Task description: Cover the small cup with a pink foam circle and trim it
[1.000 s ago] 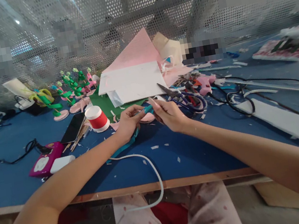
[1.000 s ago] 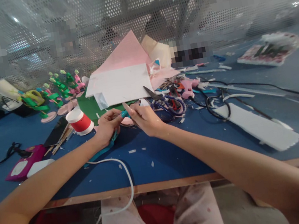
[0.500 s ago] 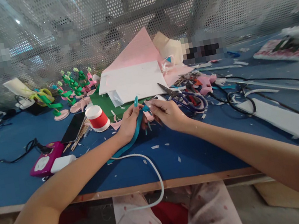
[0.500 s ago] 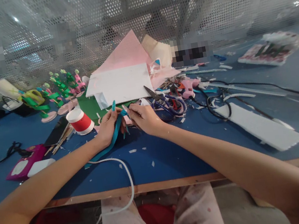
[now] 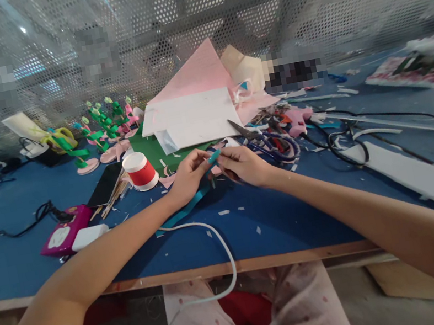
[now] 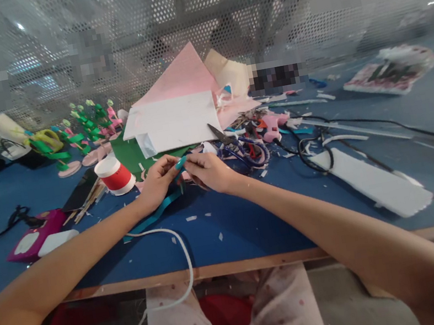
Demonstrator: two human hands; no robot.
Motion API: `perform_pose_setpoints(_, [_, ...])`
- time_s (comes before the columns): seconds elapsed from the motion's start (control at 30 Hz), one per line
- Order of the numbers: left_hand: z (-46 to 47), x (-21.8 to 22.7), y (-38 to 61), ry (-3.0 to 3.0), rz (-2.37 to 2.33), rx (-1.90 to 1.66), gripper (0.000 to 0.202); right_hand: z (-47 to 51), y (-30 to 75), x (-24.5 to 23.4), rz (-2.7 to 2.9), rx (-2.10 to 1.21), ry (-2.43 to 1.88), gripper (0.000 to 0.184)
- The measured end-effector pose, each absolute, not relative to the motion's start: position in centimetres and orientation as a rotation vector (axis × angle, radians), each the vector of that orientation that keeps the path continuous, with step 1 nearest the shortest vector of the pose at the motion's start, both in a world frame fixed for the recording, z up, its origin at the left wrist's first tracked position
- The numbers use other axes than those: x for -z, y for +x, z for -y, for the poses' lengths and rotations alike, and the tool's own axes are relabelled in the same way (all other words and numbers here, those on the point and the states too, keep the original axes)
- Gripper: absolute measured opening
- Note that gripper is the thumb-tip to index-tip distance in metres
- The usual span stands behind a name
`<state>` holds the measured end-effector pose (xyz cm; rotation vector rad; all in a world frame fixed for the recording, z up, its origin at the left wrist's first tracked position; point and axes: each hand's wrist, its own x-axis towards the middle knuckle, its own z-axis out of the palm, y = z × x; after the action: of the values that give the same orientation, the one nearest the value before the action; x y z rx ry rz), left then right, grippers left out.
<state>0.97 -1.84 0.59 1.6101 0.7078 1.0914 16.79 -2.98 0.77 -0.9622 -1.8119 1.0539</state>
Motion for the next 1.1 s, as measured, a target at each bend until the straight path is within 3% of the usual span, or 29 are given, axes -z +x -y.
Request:
perform_pose_setpoints(0.4, [2.2,-0.8,1.2,1.545,-0.755,-1.044,0.038,3.1,16.7,-1.1,1.827,-1.024,-0.992,0.038])
perform_pose_setpoints(1.1, [1.4,0.3,0.9,1.645,-0.772,-0.926,0.043,3.1,16.8,-1.2,1.802,-0.958,-1.025,0.031])
